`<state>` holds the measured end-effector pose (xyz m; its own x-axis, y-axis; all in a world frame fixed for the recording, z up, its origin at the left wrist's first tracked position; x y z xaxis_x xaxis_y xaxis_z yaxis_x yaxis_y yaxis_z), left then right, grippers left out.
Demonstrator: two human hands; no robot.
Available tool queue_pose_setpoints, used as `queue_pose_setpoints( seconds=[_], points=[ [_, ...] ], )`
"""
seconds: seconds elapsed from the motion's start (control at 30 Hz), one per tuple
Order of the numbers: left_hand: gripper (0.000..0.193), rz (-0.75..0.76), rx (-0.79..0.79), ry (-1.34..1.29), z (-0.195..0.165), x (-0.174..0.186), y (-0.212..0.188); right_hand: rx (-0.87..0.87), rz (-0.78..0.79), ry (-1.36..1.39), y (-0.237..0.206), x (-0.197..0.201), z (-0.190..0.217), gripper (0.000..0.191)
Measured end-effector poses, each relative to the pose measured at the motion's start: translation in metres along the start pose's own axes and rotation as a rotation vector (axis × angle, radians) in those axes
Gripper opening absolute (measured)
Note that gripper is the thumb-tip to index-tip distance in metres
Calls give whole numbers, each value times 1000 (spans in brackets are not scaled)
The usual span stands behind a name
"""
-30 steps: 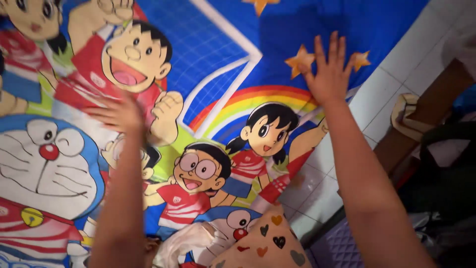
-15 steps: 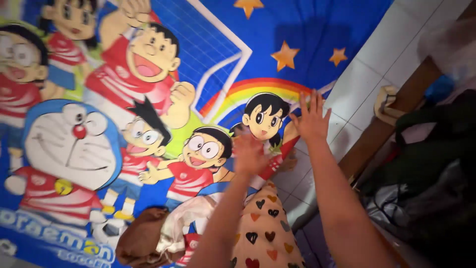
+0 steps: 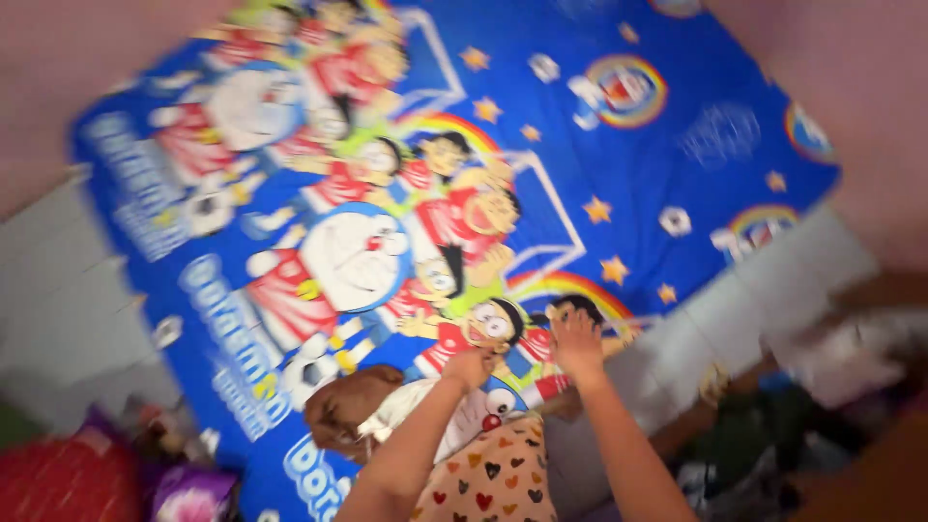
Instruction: The person handles a handbag and a small device, then spreads and smooths the Doraemon bed sheet on the mattress. They wipe the bed surface with a brown cloth, spray liquid onto the sheet, place items on a storage rack, and arrange pillows on the bed.
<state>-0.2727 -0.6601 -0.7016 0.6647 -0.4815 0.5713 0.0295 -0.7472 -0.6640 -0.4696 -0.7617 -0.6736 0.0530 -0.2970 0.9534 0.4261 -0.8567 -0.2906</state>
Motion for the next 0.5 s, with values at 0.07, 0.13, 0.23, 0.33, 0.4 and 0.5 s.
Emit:
queue_pose_setpoints(
  seconds=[0.07,0.13,0.23,0.33,0.4,0.5],
  points=[
    [46,-138,-6,77,29,65,-47,144,7,89,-3,36,66,55],
    [44,-162,137,32,76,103,-91,279,28,204,-6,65,131,52],
    [48,-315,185,-104,137,135,-163,483,140,281,-11,90,224,52],
    [48,-432,269,-222,191,146,-221,679,194,368,-20,112,297,50],
    [50,-506,336,-331,217,134,-256,793,254,397,-25,122,333,47],
    [51,-586,350,-323,239,121,-297,945,383,342,-30,125,376,45]
  ],
)
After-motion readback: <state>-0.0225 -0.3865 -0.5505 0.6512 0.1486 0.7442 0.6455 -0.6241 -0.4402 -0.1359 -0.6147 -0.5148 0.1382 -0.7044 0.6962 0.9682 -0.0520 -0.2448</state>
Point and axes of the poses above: each hand's wrist, its own y-axis towards the middle knuckle, its own x-axis out of the back of the hand, z = x × y, the point moved 9 cm from there along y, towards the middle knuckle, and after that the axes turned 4 degrees about x, right-handed, at the moved point
